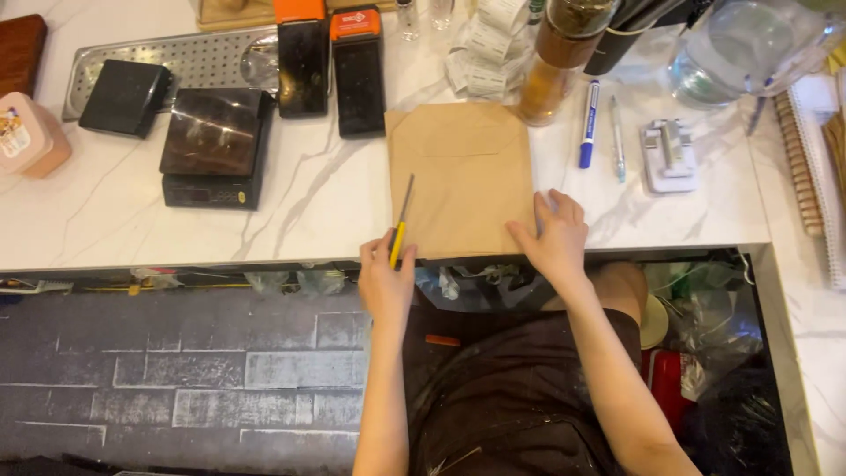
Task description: Cutting open paper bags or envelopes with a utility knife at the counter.
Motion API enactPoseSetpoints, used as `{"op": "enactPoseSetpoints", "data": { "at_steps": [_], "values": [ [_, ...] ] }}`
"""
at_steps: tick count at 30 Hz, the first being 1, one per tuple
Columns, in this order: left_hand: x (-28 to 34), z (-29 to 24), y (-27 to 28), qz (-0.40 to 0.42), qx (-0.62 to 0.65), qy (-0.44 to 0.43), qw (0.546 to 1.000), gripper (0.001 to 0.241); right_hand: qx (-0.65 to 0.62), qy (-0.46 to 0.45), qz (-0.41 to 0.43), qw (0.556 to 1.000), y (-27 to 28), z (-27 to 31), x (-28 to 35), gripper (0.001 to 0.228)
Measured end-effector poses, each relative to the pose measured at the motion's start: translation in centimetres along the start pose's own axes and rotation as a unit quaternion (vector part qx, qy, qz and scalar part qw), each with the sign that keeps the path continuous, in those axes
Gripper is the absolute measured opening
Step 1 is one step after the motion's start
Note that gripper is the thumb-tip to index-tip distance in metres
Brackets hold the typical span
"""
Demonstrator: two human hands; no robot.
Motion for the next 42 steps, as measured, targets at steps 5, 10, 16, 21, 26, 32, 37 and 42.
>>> {"op": "enactPoseSetpoints", "data": {
  "at_steps": [5, 10, 16, 21, 26, 32, 37, 42],
  "values": [
    [0.6, 0.3, -1.0, 0.022, 0.009, 0.005, 1.0, 0.046, -0.008, -0.008, -0.014, 1.0, -0.7, 2.4, 0.0, 0.067],
    [0.6, -0.7, -0.2, -0.007, 0.003, -0.022, 1.0, 0.046, -0.005, -0.013, -0.018, 1.0, -0.6, 4.8, 0.3, 0.045],
    [0.5, -1.6, -0.3, -0.019, 0.031, 0.021, 0.999, 0.031, 0.001, 0.01, -0.011, 1.0, -0.8, 5.1, 0.6, 0.042],
    [-0.8, 0.8, -1.5, -0.056, 0.112, 0.037, 0.991, 0.022, 0.066, 0.091, -0.044, 0.993, -0.5, 7.3, 0.2, 0.041],
    [-2.4, 1.4, -1.5, -0.008, 0.274, 0.132, 0.953, 0.023, -0.12, 0.254, 0.099, 0.955, -1.1, 9.3, -2.6, 0.052],
    [-3.0, -0.5, -0.4, 0.104, 0.401, 0.146, 0.898, 0.045, -0.189, 0.227, 0.217, 0.93, -2.0, 9.3, -4.4, 0.059],
    [-2.6, 0.5, -2.0, 0.085, 0.437, 0.119, 0.887, 0.047, -0.241, 0.167, 0.236, 0.926, -2.2, 8.7, -4.6, 0.057],
    [-2.5, 1.1, -2.2, 0.092, 0.411, 0.116, 0.899, 0.043, -0.258, 0.177, 0.217, 0.925, -2.2, 8.7, -4.5, 0.055]
  ]
}}
Point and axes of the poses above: each hand's wrist, its own x-axis away from the middle knuckle, its own y-axis out of the back of the hand, z = x × y, the point moved 1 cm from there along -x, towards the middle knuckle, and after that the axes turned 3 degrees about -z, right-handed, at the moved point
